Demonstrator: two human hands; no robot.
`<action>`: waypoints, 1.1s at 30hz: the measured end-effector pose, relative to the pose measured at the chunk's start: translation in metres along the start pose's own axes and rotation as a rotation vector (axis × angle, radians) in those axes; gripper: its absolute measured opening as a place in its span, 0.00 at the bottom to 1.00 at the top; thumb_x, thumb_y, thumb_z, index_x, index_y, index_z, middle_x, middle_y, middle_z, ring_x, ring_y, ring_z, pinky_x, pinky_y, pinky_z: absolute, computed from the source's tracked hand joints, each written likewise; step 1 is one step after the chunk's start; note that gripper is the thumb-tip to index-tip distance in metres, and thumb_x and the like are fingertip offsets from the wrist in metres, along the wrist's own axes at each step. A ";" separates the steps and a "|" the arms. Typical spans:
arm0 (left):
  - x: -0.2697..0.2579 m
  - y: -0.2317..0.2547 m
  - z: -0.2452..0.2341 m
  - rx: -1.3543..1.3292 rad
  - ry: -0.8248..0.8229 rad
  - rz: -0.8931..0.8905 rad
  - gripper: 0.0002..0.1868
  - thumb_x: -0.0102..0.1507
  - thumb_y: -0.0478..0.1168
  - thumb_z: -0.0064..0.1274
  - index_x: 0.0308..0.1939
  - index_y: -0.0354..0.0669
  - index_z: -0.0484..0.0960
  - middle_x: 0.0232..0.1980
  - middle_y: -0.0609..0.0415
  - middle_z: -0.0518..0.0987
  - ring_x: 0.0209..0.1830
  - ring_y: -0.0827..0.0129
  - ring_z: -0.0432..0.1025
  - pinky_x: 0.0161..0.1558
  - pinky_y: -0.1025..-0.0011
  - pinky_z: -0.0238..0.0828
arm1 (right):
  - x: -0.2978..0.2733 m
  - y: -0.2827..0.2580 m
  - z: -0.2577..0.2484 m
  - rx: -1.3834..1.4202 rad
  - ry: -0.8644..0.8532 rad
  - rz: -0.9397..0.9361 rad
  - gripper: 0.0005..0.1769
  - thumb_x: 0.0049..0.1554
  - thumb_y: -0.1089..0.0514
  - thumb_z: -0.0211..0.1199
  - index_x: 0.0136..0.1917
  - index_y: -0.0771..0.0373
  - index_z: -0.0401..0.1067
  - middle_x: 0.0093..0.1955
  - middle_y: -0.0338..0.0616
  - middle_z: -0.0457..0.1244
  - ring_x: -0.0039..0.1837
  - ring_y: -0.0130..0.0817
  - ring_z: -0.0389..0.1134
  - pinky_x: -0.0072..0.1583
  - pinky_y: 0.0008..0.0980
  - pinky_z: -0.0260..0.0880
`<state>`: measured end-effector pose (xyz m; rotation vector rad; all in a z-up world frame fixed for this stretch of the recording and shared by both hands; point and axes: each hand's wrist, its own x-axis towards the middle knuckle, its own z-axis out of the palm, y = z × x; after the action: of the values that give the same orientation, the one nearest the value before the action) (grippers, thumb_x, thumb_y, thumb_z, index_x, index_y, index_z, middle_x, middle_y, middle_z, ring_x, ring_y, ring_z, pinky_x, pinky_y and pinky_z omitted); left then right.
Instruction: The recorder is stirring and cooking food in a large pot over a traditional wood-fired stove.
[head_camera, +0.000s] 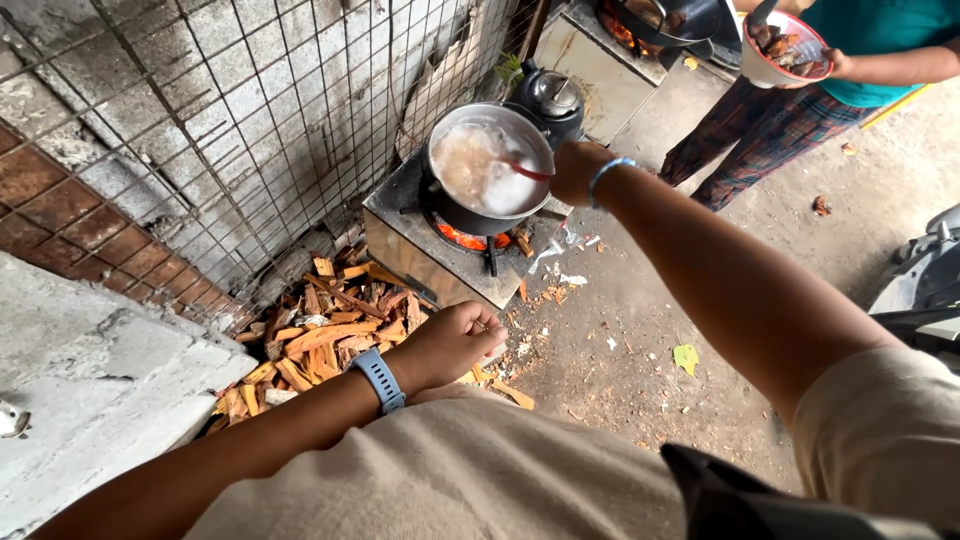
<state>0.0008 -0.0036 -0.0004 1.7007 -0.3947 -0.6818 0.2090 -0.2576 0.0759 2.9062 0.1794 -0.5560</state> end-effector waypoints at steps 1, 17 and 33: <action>0.000 -0.001 0.001 0.000 -0.001 0.002 0.15 0.66 0.48 0.53 0.46 0.39 0.78 0.35 0.57 0.82 0.34 0.77 0.74 0.40 0.75 0.74 | -0.001 0.001 -0.004 -0.001 0.001 0.001 0.17 0.62 0.52 0.56 0.56 0.65 0.77 0.45 0.54 0.70 0.49 0.42 0.74 0.51 0.43 0.74; 0.007 -0.010 0.003 -0.075 0.008 -0.007 0.12 0.67 0.45 0.53 0.45 0.39 0.79 0.35 0.58 0.81 0.34 0.78 0.74 0.38 0.77 0.73 | -0.073 0.016 0.028 1.440 -0.529 0.357 0.21 0.68 0.51 0.46 0.51 0.66 0.76 0.24 0.33 0.58 0.22 0.17 0.48 0.24 0.20 0.47; 0.001 0.011 0.017 -0.077 -0.048 -0.125 0.13 0.67 0.46 0.53 0.46 0.40 0.80 0.34 0.60 0.82 0.33 0.79 0.74 0.38 0.77 0.73 | -0.131 -0.036 0.058 1.710 -0.058 0.370 0.23 0.66 0.44 0.52 0.51 0.64 0.76 0.26 0.36 0.57 0.24 0.23 0.49 0.26 0.25 0.47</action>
<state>-0.0080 -0.0195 0.0075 1.6487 -0.2936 -0.8201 0.0623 -0.2447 0.0664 4.1359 -1.5560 -1.0411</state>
